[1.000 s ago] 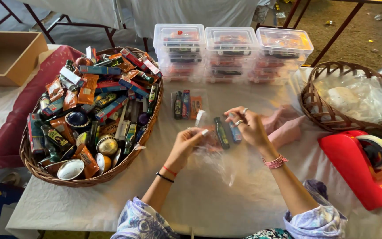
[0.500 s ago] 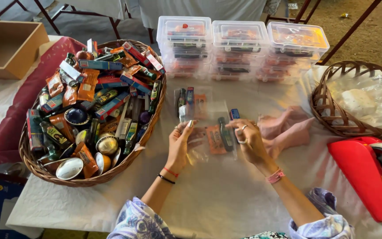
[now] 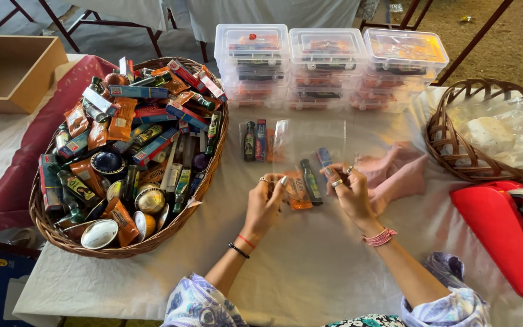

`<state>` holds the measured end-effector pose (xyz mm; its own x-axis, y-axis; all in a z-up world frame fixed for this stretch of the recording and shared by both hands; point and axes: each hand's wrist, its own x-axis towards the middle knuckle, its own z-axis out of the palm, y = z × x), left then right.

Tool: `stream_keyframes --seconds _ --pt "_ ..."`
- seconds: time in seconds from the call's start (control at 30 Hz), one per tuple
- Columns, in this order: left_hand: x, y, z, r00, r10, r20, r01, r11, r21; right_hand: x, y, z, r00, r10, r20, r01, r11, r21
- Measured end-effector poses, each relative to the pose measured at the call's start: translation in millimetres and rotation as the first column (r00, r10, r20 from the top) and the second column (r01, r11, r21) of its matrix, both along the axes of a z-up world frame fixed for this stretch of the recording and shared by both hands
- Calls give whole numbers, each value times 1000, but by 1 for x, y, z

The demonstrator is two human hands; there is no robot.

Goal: Organizing small travel-sized toiletries and supplies into plastic containers and bags.

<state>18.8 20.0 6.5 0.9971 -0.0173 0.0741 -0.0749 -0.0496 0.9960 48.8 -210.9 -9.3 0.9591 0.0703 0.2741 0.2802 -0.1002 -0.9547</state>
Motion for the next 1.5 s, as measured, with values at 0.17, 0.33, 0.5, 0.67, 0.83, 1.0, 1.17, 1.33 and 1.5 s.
stream_keyframes --seconds 0.17,0.33,0.5,0.67,0.83,1.0,1.17,1.33,1.5 --pt "2 0 -6 996 -70 51 73 994 -77 -1 0 2 999 -47 6 47 999 2" --pt "3 3 7 985 -171 -12 166 972 -165 2 -8 6 996 -73 -53 74 997 2" --pt "2 9 11 938 -345 -30 328 912 -246 1 -11 6 993 -85 -77 81 995 -61" --pt "6 14 -15 965 -258 44 262 956 -134 -4 -15 2 996 -90 4 90 991 -102" --pt "6 18 -6 957 -280 73 289 907 -306 -10 -11 -1 997 -30 71 42 985 -165" --pt "5 22 17 866 -499 31 384 624 -680 -16 2 8 985 147 85 -117 950 -290" --pt "20 31 -13 911 -412 -30 254 615 -747 -28 13 35 994 113 14 -98 915 -392" --pt "34 38 -40 939 -343 -30 196 605 -772 -14 14 25 929 161 334 -19 921 -389" --pt "28 32 -29 902 -429 -47 264 633 -728 -30 26 43 898 214 385 129 708 -695"
